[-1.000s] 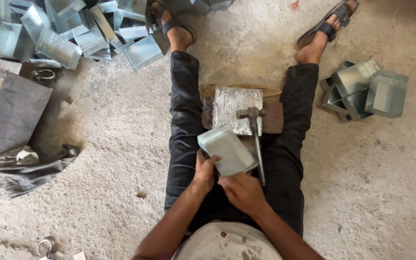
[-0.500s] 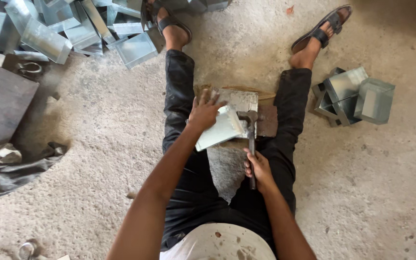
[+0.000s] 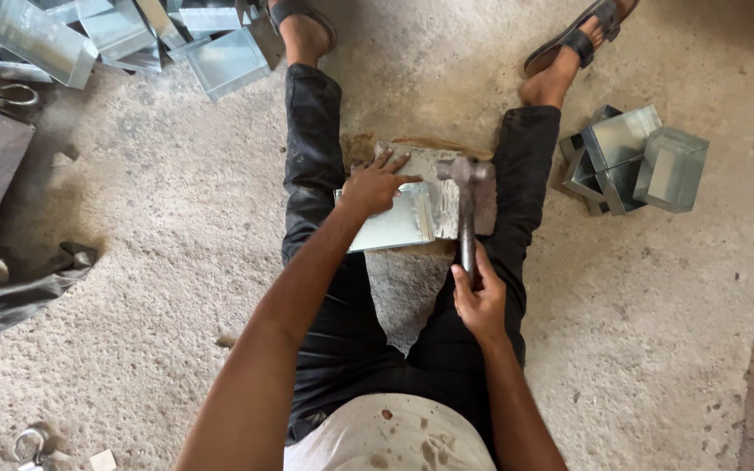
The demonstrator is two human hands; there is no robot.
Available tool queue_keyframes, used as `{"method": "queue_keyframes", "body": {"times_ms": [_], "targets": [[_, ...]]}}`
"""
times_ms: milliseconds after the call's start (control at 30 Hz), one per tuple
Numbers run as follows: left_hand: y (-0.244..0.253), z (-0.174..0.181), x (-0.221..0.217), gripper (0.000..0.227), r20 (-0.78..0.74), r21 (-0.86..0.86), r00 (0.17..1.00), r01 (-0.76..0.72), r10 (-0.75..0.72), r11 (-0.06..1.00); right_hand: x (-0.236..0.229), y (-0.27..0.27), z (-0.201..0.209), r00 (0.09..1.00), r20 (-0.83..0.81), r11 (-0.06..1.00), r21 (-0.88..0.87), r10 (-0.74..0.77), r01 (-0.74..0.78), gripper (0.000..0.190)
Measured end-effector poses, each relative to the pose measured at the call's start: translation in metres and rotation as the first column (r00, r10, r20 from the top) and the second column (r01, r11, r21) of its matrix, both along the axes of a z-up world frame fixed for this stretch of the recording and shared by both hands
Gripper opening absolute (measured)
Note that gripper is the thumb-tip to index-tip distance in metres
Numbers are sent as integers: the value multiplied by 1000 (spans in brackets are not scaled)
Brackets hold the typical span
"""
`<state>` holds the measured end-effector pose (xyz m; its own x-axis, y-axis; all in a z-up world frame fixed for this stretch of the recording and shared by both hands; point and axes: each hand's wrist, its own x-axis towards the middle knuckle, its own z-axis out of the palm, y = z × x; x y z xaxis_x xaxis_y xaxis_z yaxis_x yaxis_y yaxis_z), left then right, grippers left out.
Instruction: The person sits on the floor and uses a hammer to strike a small metal block placed on a wooden anvil. They repeatedly pick up the metal block, position it on the anvil, and hit it with the hammer to shape it.
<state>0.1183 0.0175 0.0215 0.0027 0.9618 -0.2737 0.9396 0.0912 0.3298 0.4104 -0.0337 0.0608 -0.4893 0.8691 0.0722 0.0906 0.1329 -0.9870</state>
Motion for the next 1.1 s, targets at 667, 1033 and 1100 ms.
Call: {"method": "queue_keyframes", "body": {"times_ms": [667, 1033, 1100], "targets": [[-25, -24, 78, 57, 752, 527, 639, -731, 163, 433, 22, -53, 116, 919, -394, 912, 382, 16, 147, 67], [-20, -38, 78, 50, 727, 555, 667, -710, 161, 434, -2, -36, 57, 998, 17, 848, 528, -52, 35, 52], [-21, -41, 79, 51, 746, 544, 651, -718, 142, 434, -1, -28, 57, 979, 198, 811, 580, -41, -83, 49]]}}
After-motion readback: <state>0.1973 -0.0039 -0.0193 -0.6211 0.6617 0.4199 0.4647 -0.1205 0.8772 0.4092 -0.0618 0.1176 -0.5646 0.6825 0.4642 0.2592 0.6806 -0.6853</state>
